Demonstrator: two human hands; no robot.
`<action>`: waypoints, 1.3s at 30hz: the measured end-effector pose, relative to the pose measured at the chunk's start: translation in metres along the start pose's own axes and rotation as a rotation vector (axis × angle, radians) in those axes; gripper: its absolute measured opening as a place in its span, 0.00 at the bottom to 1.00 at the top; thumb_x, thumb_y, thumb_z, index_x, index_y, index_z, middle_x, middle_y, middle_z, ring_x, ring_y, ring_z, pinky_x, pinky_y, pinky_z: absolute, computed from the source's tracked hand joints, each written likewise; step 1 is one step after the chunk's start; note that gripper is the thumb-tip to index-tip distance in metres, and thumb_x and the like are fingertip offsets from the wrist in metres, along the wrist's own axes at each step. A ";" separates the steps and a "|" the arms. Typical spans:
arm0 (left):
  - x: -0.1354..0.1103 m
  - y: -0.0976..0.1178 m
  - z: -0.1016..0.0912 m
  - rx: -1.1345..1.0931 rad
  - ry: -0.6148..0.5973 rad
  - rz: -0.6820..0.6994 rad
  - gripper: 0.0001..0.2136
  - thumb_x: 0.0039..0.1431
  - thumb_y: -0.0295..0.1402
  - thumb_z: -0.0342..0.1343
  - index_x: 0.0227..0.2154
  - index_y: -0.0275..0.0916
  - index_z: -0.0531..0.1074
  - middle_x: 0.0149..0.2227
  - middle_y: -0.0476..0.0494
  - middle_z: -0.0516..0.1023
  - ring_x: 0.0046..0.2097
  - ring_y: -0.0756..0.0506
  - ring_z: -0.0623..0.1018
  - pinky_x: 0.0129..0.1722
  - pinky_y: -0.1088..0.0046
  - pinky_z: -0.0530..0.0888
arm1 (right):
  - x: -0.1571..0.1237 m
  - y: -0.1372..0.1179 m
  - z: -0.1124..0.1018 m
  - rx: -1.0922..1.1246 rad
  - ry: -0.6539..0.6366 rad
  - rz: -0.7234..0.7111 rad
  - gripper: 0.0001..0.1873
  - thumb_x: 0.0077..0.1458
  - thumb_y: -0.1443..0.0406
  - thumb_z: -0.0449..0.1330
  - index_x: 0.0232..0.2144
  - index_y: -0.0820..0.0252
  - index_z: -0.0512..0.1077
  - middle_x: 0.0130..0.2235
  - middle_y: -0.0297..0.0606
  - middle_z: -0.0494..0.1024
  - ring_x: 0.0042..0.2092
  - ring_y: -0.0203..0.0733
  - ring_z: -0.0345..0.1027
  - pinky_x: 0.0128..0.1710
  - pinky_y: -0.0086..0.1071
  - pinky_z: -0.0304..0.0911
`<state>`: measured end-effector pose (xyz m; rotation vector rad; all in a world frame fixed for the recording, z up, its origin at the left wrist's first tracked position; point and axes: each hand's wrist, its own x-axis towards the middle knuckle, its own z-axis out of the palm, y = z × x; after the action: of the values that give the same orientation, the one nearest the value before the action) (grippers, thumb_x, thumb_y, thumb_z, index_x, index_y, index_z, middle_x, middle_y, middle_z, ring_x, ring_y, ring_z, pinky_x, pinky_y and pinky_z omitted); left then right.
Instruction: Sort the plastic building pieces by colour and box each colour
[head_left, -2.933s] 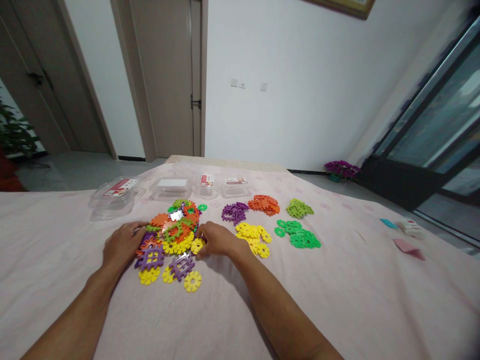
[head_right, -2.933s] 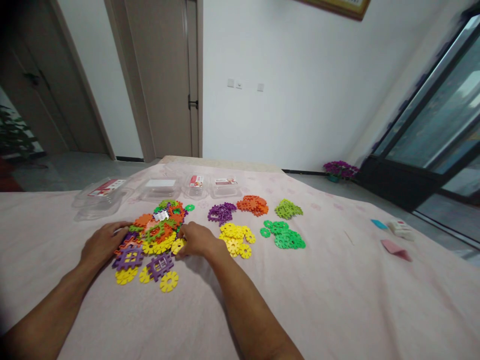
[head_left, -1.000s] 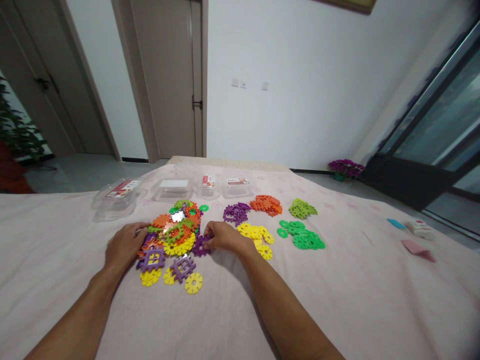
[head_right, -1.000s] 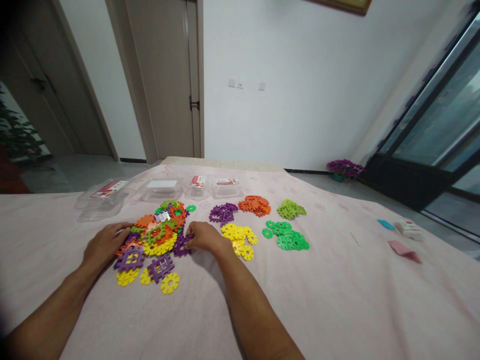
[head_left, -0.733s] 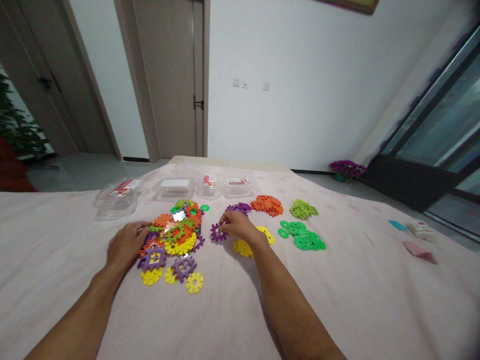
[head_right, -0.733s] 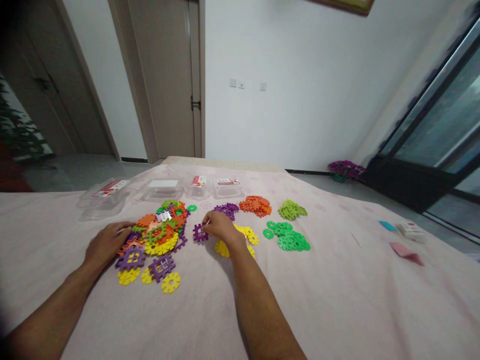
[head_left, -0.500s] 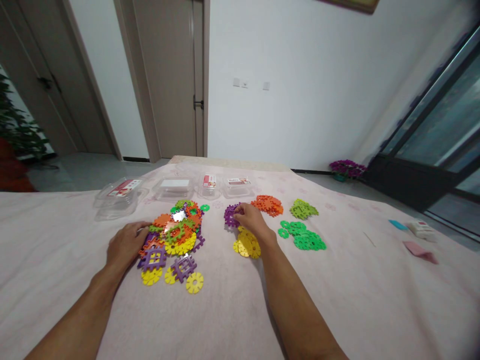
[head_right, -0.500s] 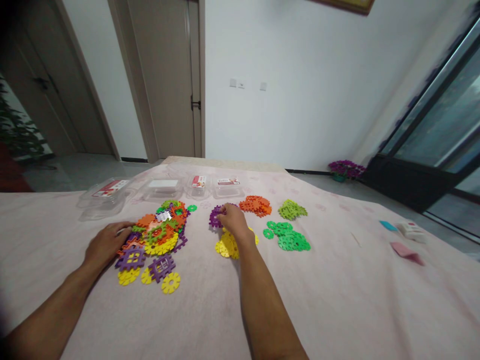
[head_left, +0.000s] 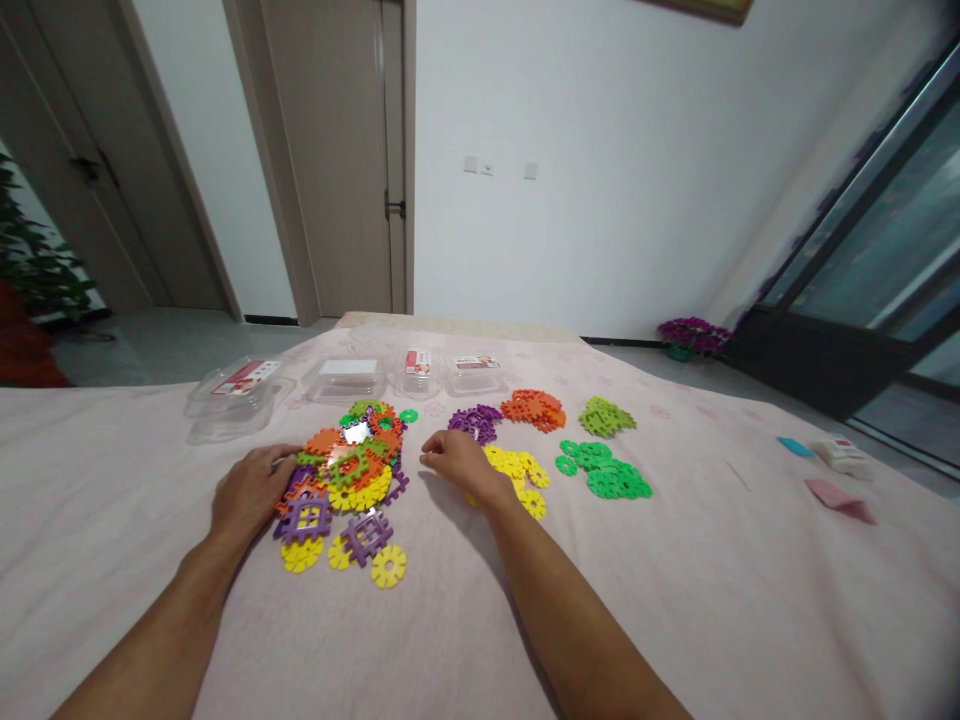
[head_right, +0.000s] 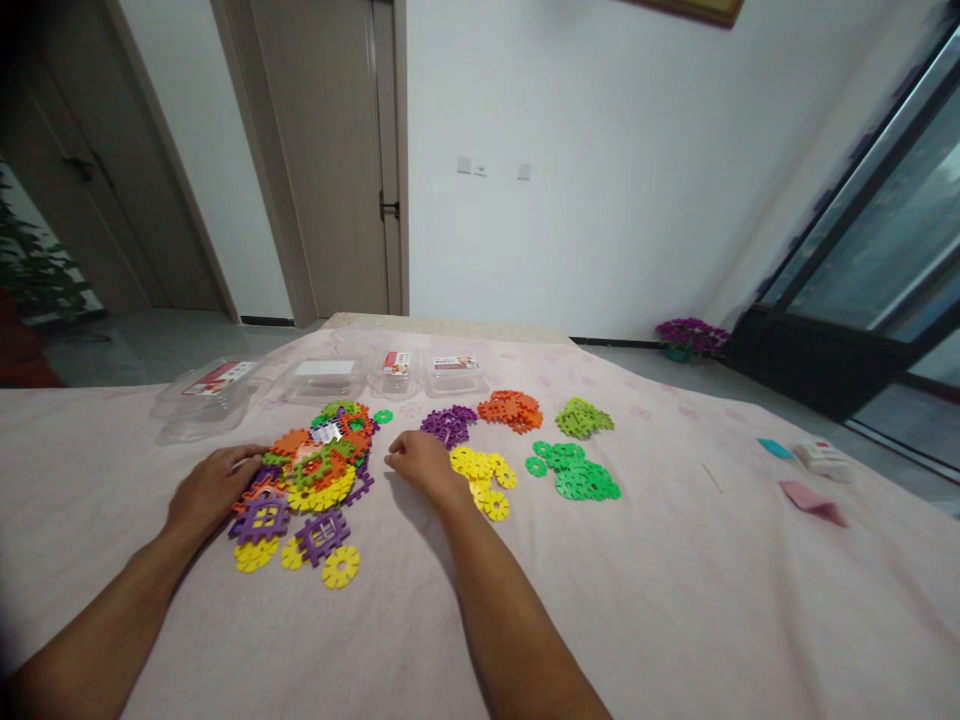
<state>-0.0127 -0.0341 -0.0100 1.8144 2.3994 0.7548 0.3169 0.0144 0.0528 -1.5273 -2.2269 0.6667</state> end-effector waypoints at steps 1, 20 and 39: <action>0.000 0.000 0.000 0.001 0.000 -0.002 0.21 0.62 0.44 0.43 0.47 0.43 0.78 0.54 0.40 0.77 0.55 0.36 0.74 0.54 0.61 0.70 | -0.002 -0.005 0.005 -0.001 -0.024 -0.004 0.12 0.53 0.61 0.62 0.39 0.57 0.80 0.38 0.37 0.82 0.39 0.40 0.74 0.33 0.27 0.58; -0.004 0.010 -0.005 0.021 0.004 -0.014 0.22 0.63 0.43 0.42 0.47 0.43 0.78 0.55 0.40 0.77 0.55 0.35 0.74 0.53 0.59 0.70 | 0.001 -0.031 0.043 -0.068 0.041 0.193 0.11 0.54 0.61 0.57 0.34 0.53 0.79 0.38 0.39 0.82 0.41 0.46 0.75 0.33 0.31 0.59; -0.002 0.009 -0.003 0.031 -0.009 0.015 0.22 0.63 0.42 0.41 0.48 0.42 0.78 0.55 0.39 0.77 0.57 0.36 0.73 0.55 0.59 0.68 | 0.004 -0.034 0.042 -0.032 0.013 0.220 0.08 0.47 0.62 0.60 0.28 0.52 0.80 0.31 0.38 0.82 0.36 0.46 0.75 0.31 0.30 0.58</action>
<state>-0.0049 -0.0354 -0.0048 1.8447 2.4075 0.7131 0.2667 0.0007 0.0373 -1.8052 -2.0874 0.6838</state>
